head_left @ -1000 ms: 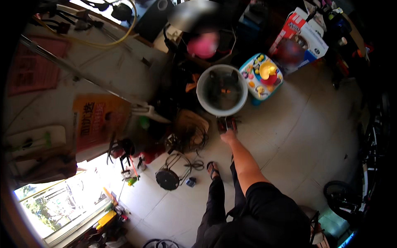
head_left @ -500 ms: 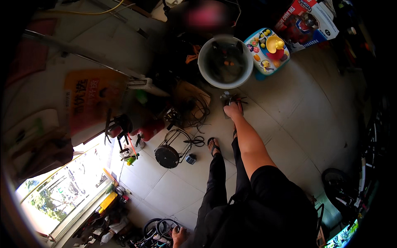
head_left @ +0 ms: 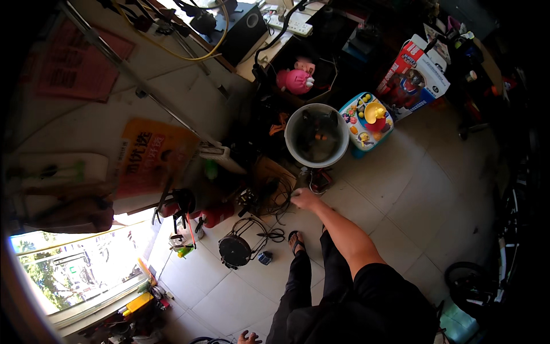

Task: The person assembles a bicycle handlebar stem and grip, using a screwdriver to tighten components. They then move outside to pick up a screwdriver and a small bag of parts from the ground near a bicycle, returning them to the shop.

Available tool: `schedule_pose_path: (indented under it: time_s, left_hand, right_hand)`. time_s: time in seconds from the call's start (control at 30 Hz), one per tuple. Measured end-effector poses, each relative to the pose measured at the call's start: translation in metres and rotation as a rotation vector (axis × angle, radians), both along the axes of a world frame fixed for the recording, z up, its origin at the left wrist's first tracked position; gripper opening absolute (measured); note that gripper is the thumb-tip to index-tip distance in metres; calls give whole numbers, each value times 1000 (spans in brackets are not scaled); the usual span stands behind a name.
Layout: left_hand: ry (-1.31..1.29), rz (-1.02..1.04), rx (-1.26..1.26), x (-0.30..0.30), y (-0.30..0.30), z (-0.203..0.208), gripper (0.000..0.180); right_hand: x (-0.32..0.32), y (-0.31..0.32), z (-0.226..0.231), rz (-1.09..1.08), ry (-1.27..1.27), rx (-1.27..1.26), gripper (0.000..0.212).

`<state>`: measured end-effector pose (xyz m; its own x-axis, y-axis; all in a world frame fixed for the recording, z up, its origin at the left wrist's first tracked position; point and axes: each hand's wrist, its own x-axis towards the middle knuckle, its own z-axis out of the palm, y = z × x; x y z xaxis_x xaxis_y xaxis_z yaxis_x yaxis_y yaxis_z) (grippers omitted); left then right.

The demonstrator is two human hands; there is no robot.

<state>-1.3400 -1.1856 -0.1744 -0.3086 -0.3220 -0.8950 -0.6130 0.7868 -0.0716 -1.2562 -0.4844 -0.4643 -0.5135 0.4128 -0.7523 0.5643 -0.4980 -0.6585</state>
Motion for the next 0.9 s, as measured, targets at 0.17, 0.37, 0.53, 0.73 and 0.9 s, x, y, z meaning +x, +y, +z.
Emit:
schedule_pose_path:
  time_s: [0.17, 0.37, 0.53, 0.73, 0.9]
  left_hand:
    - [95, 55, 242, -33, 26, -21, 64]
    - [177, -285, 271, -77, 100, 2, 66]
    - [174, -265, 393, -124, 102, -34, 66]
    - [98, -546, 543, -146, 132, -81, 55]
    - [404, -425, 915, -137, 184, -93, 55]
  right_hand:
    - [-53, -10, 177, 214, 348, 209, 42]
    - [-71, -78, 447, 465, 786, 184, 36]
    - [-84, -187, 571, 446, 903, 720, 26]
    - [-82, -296, 605, 721, 631, 1083, 27]
    - [-33, -338, 594, 718, 380, 1060, 32]
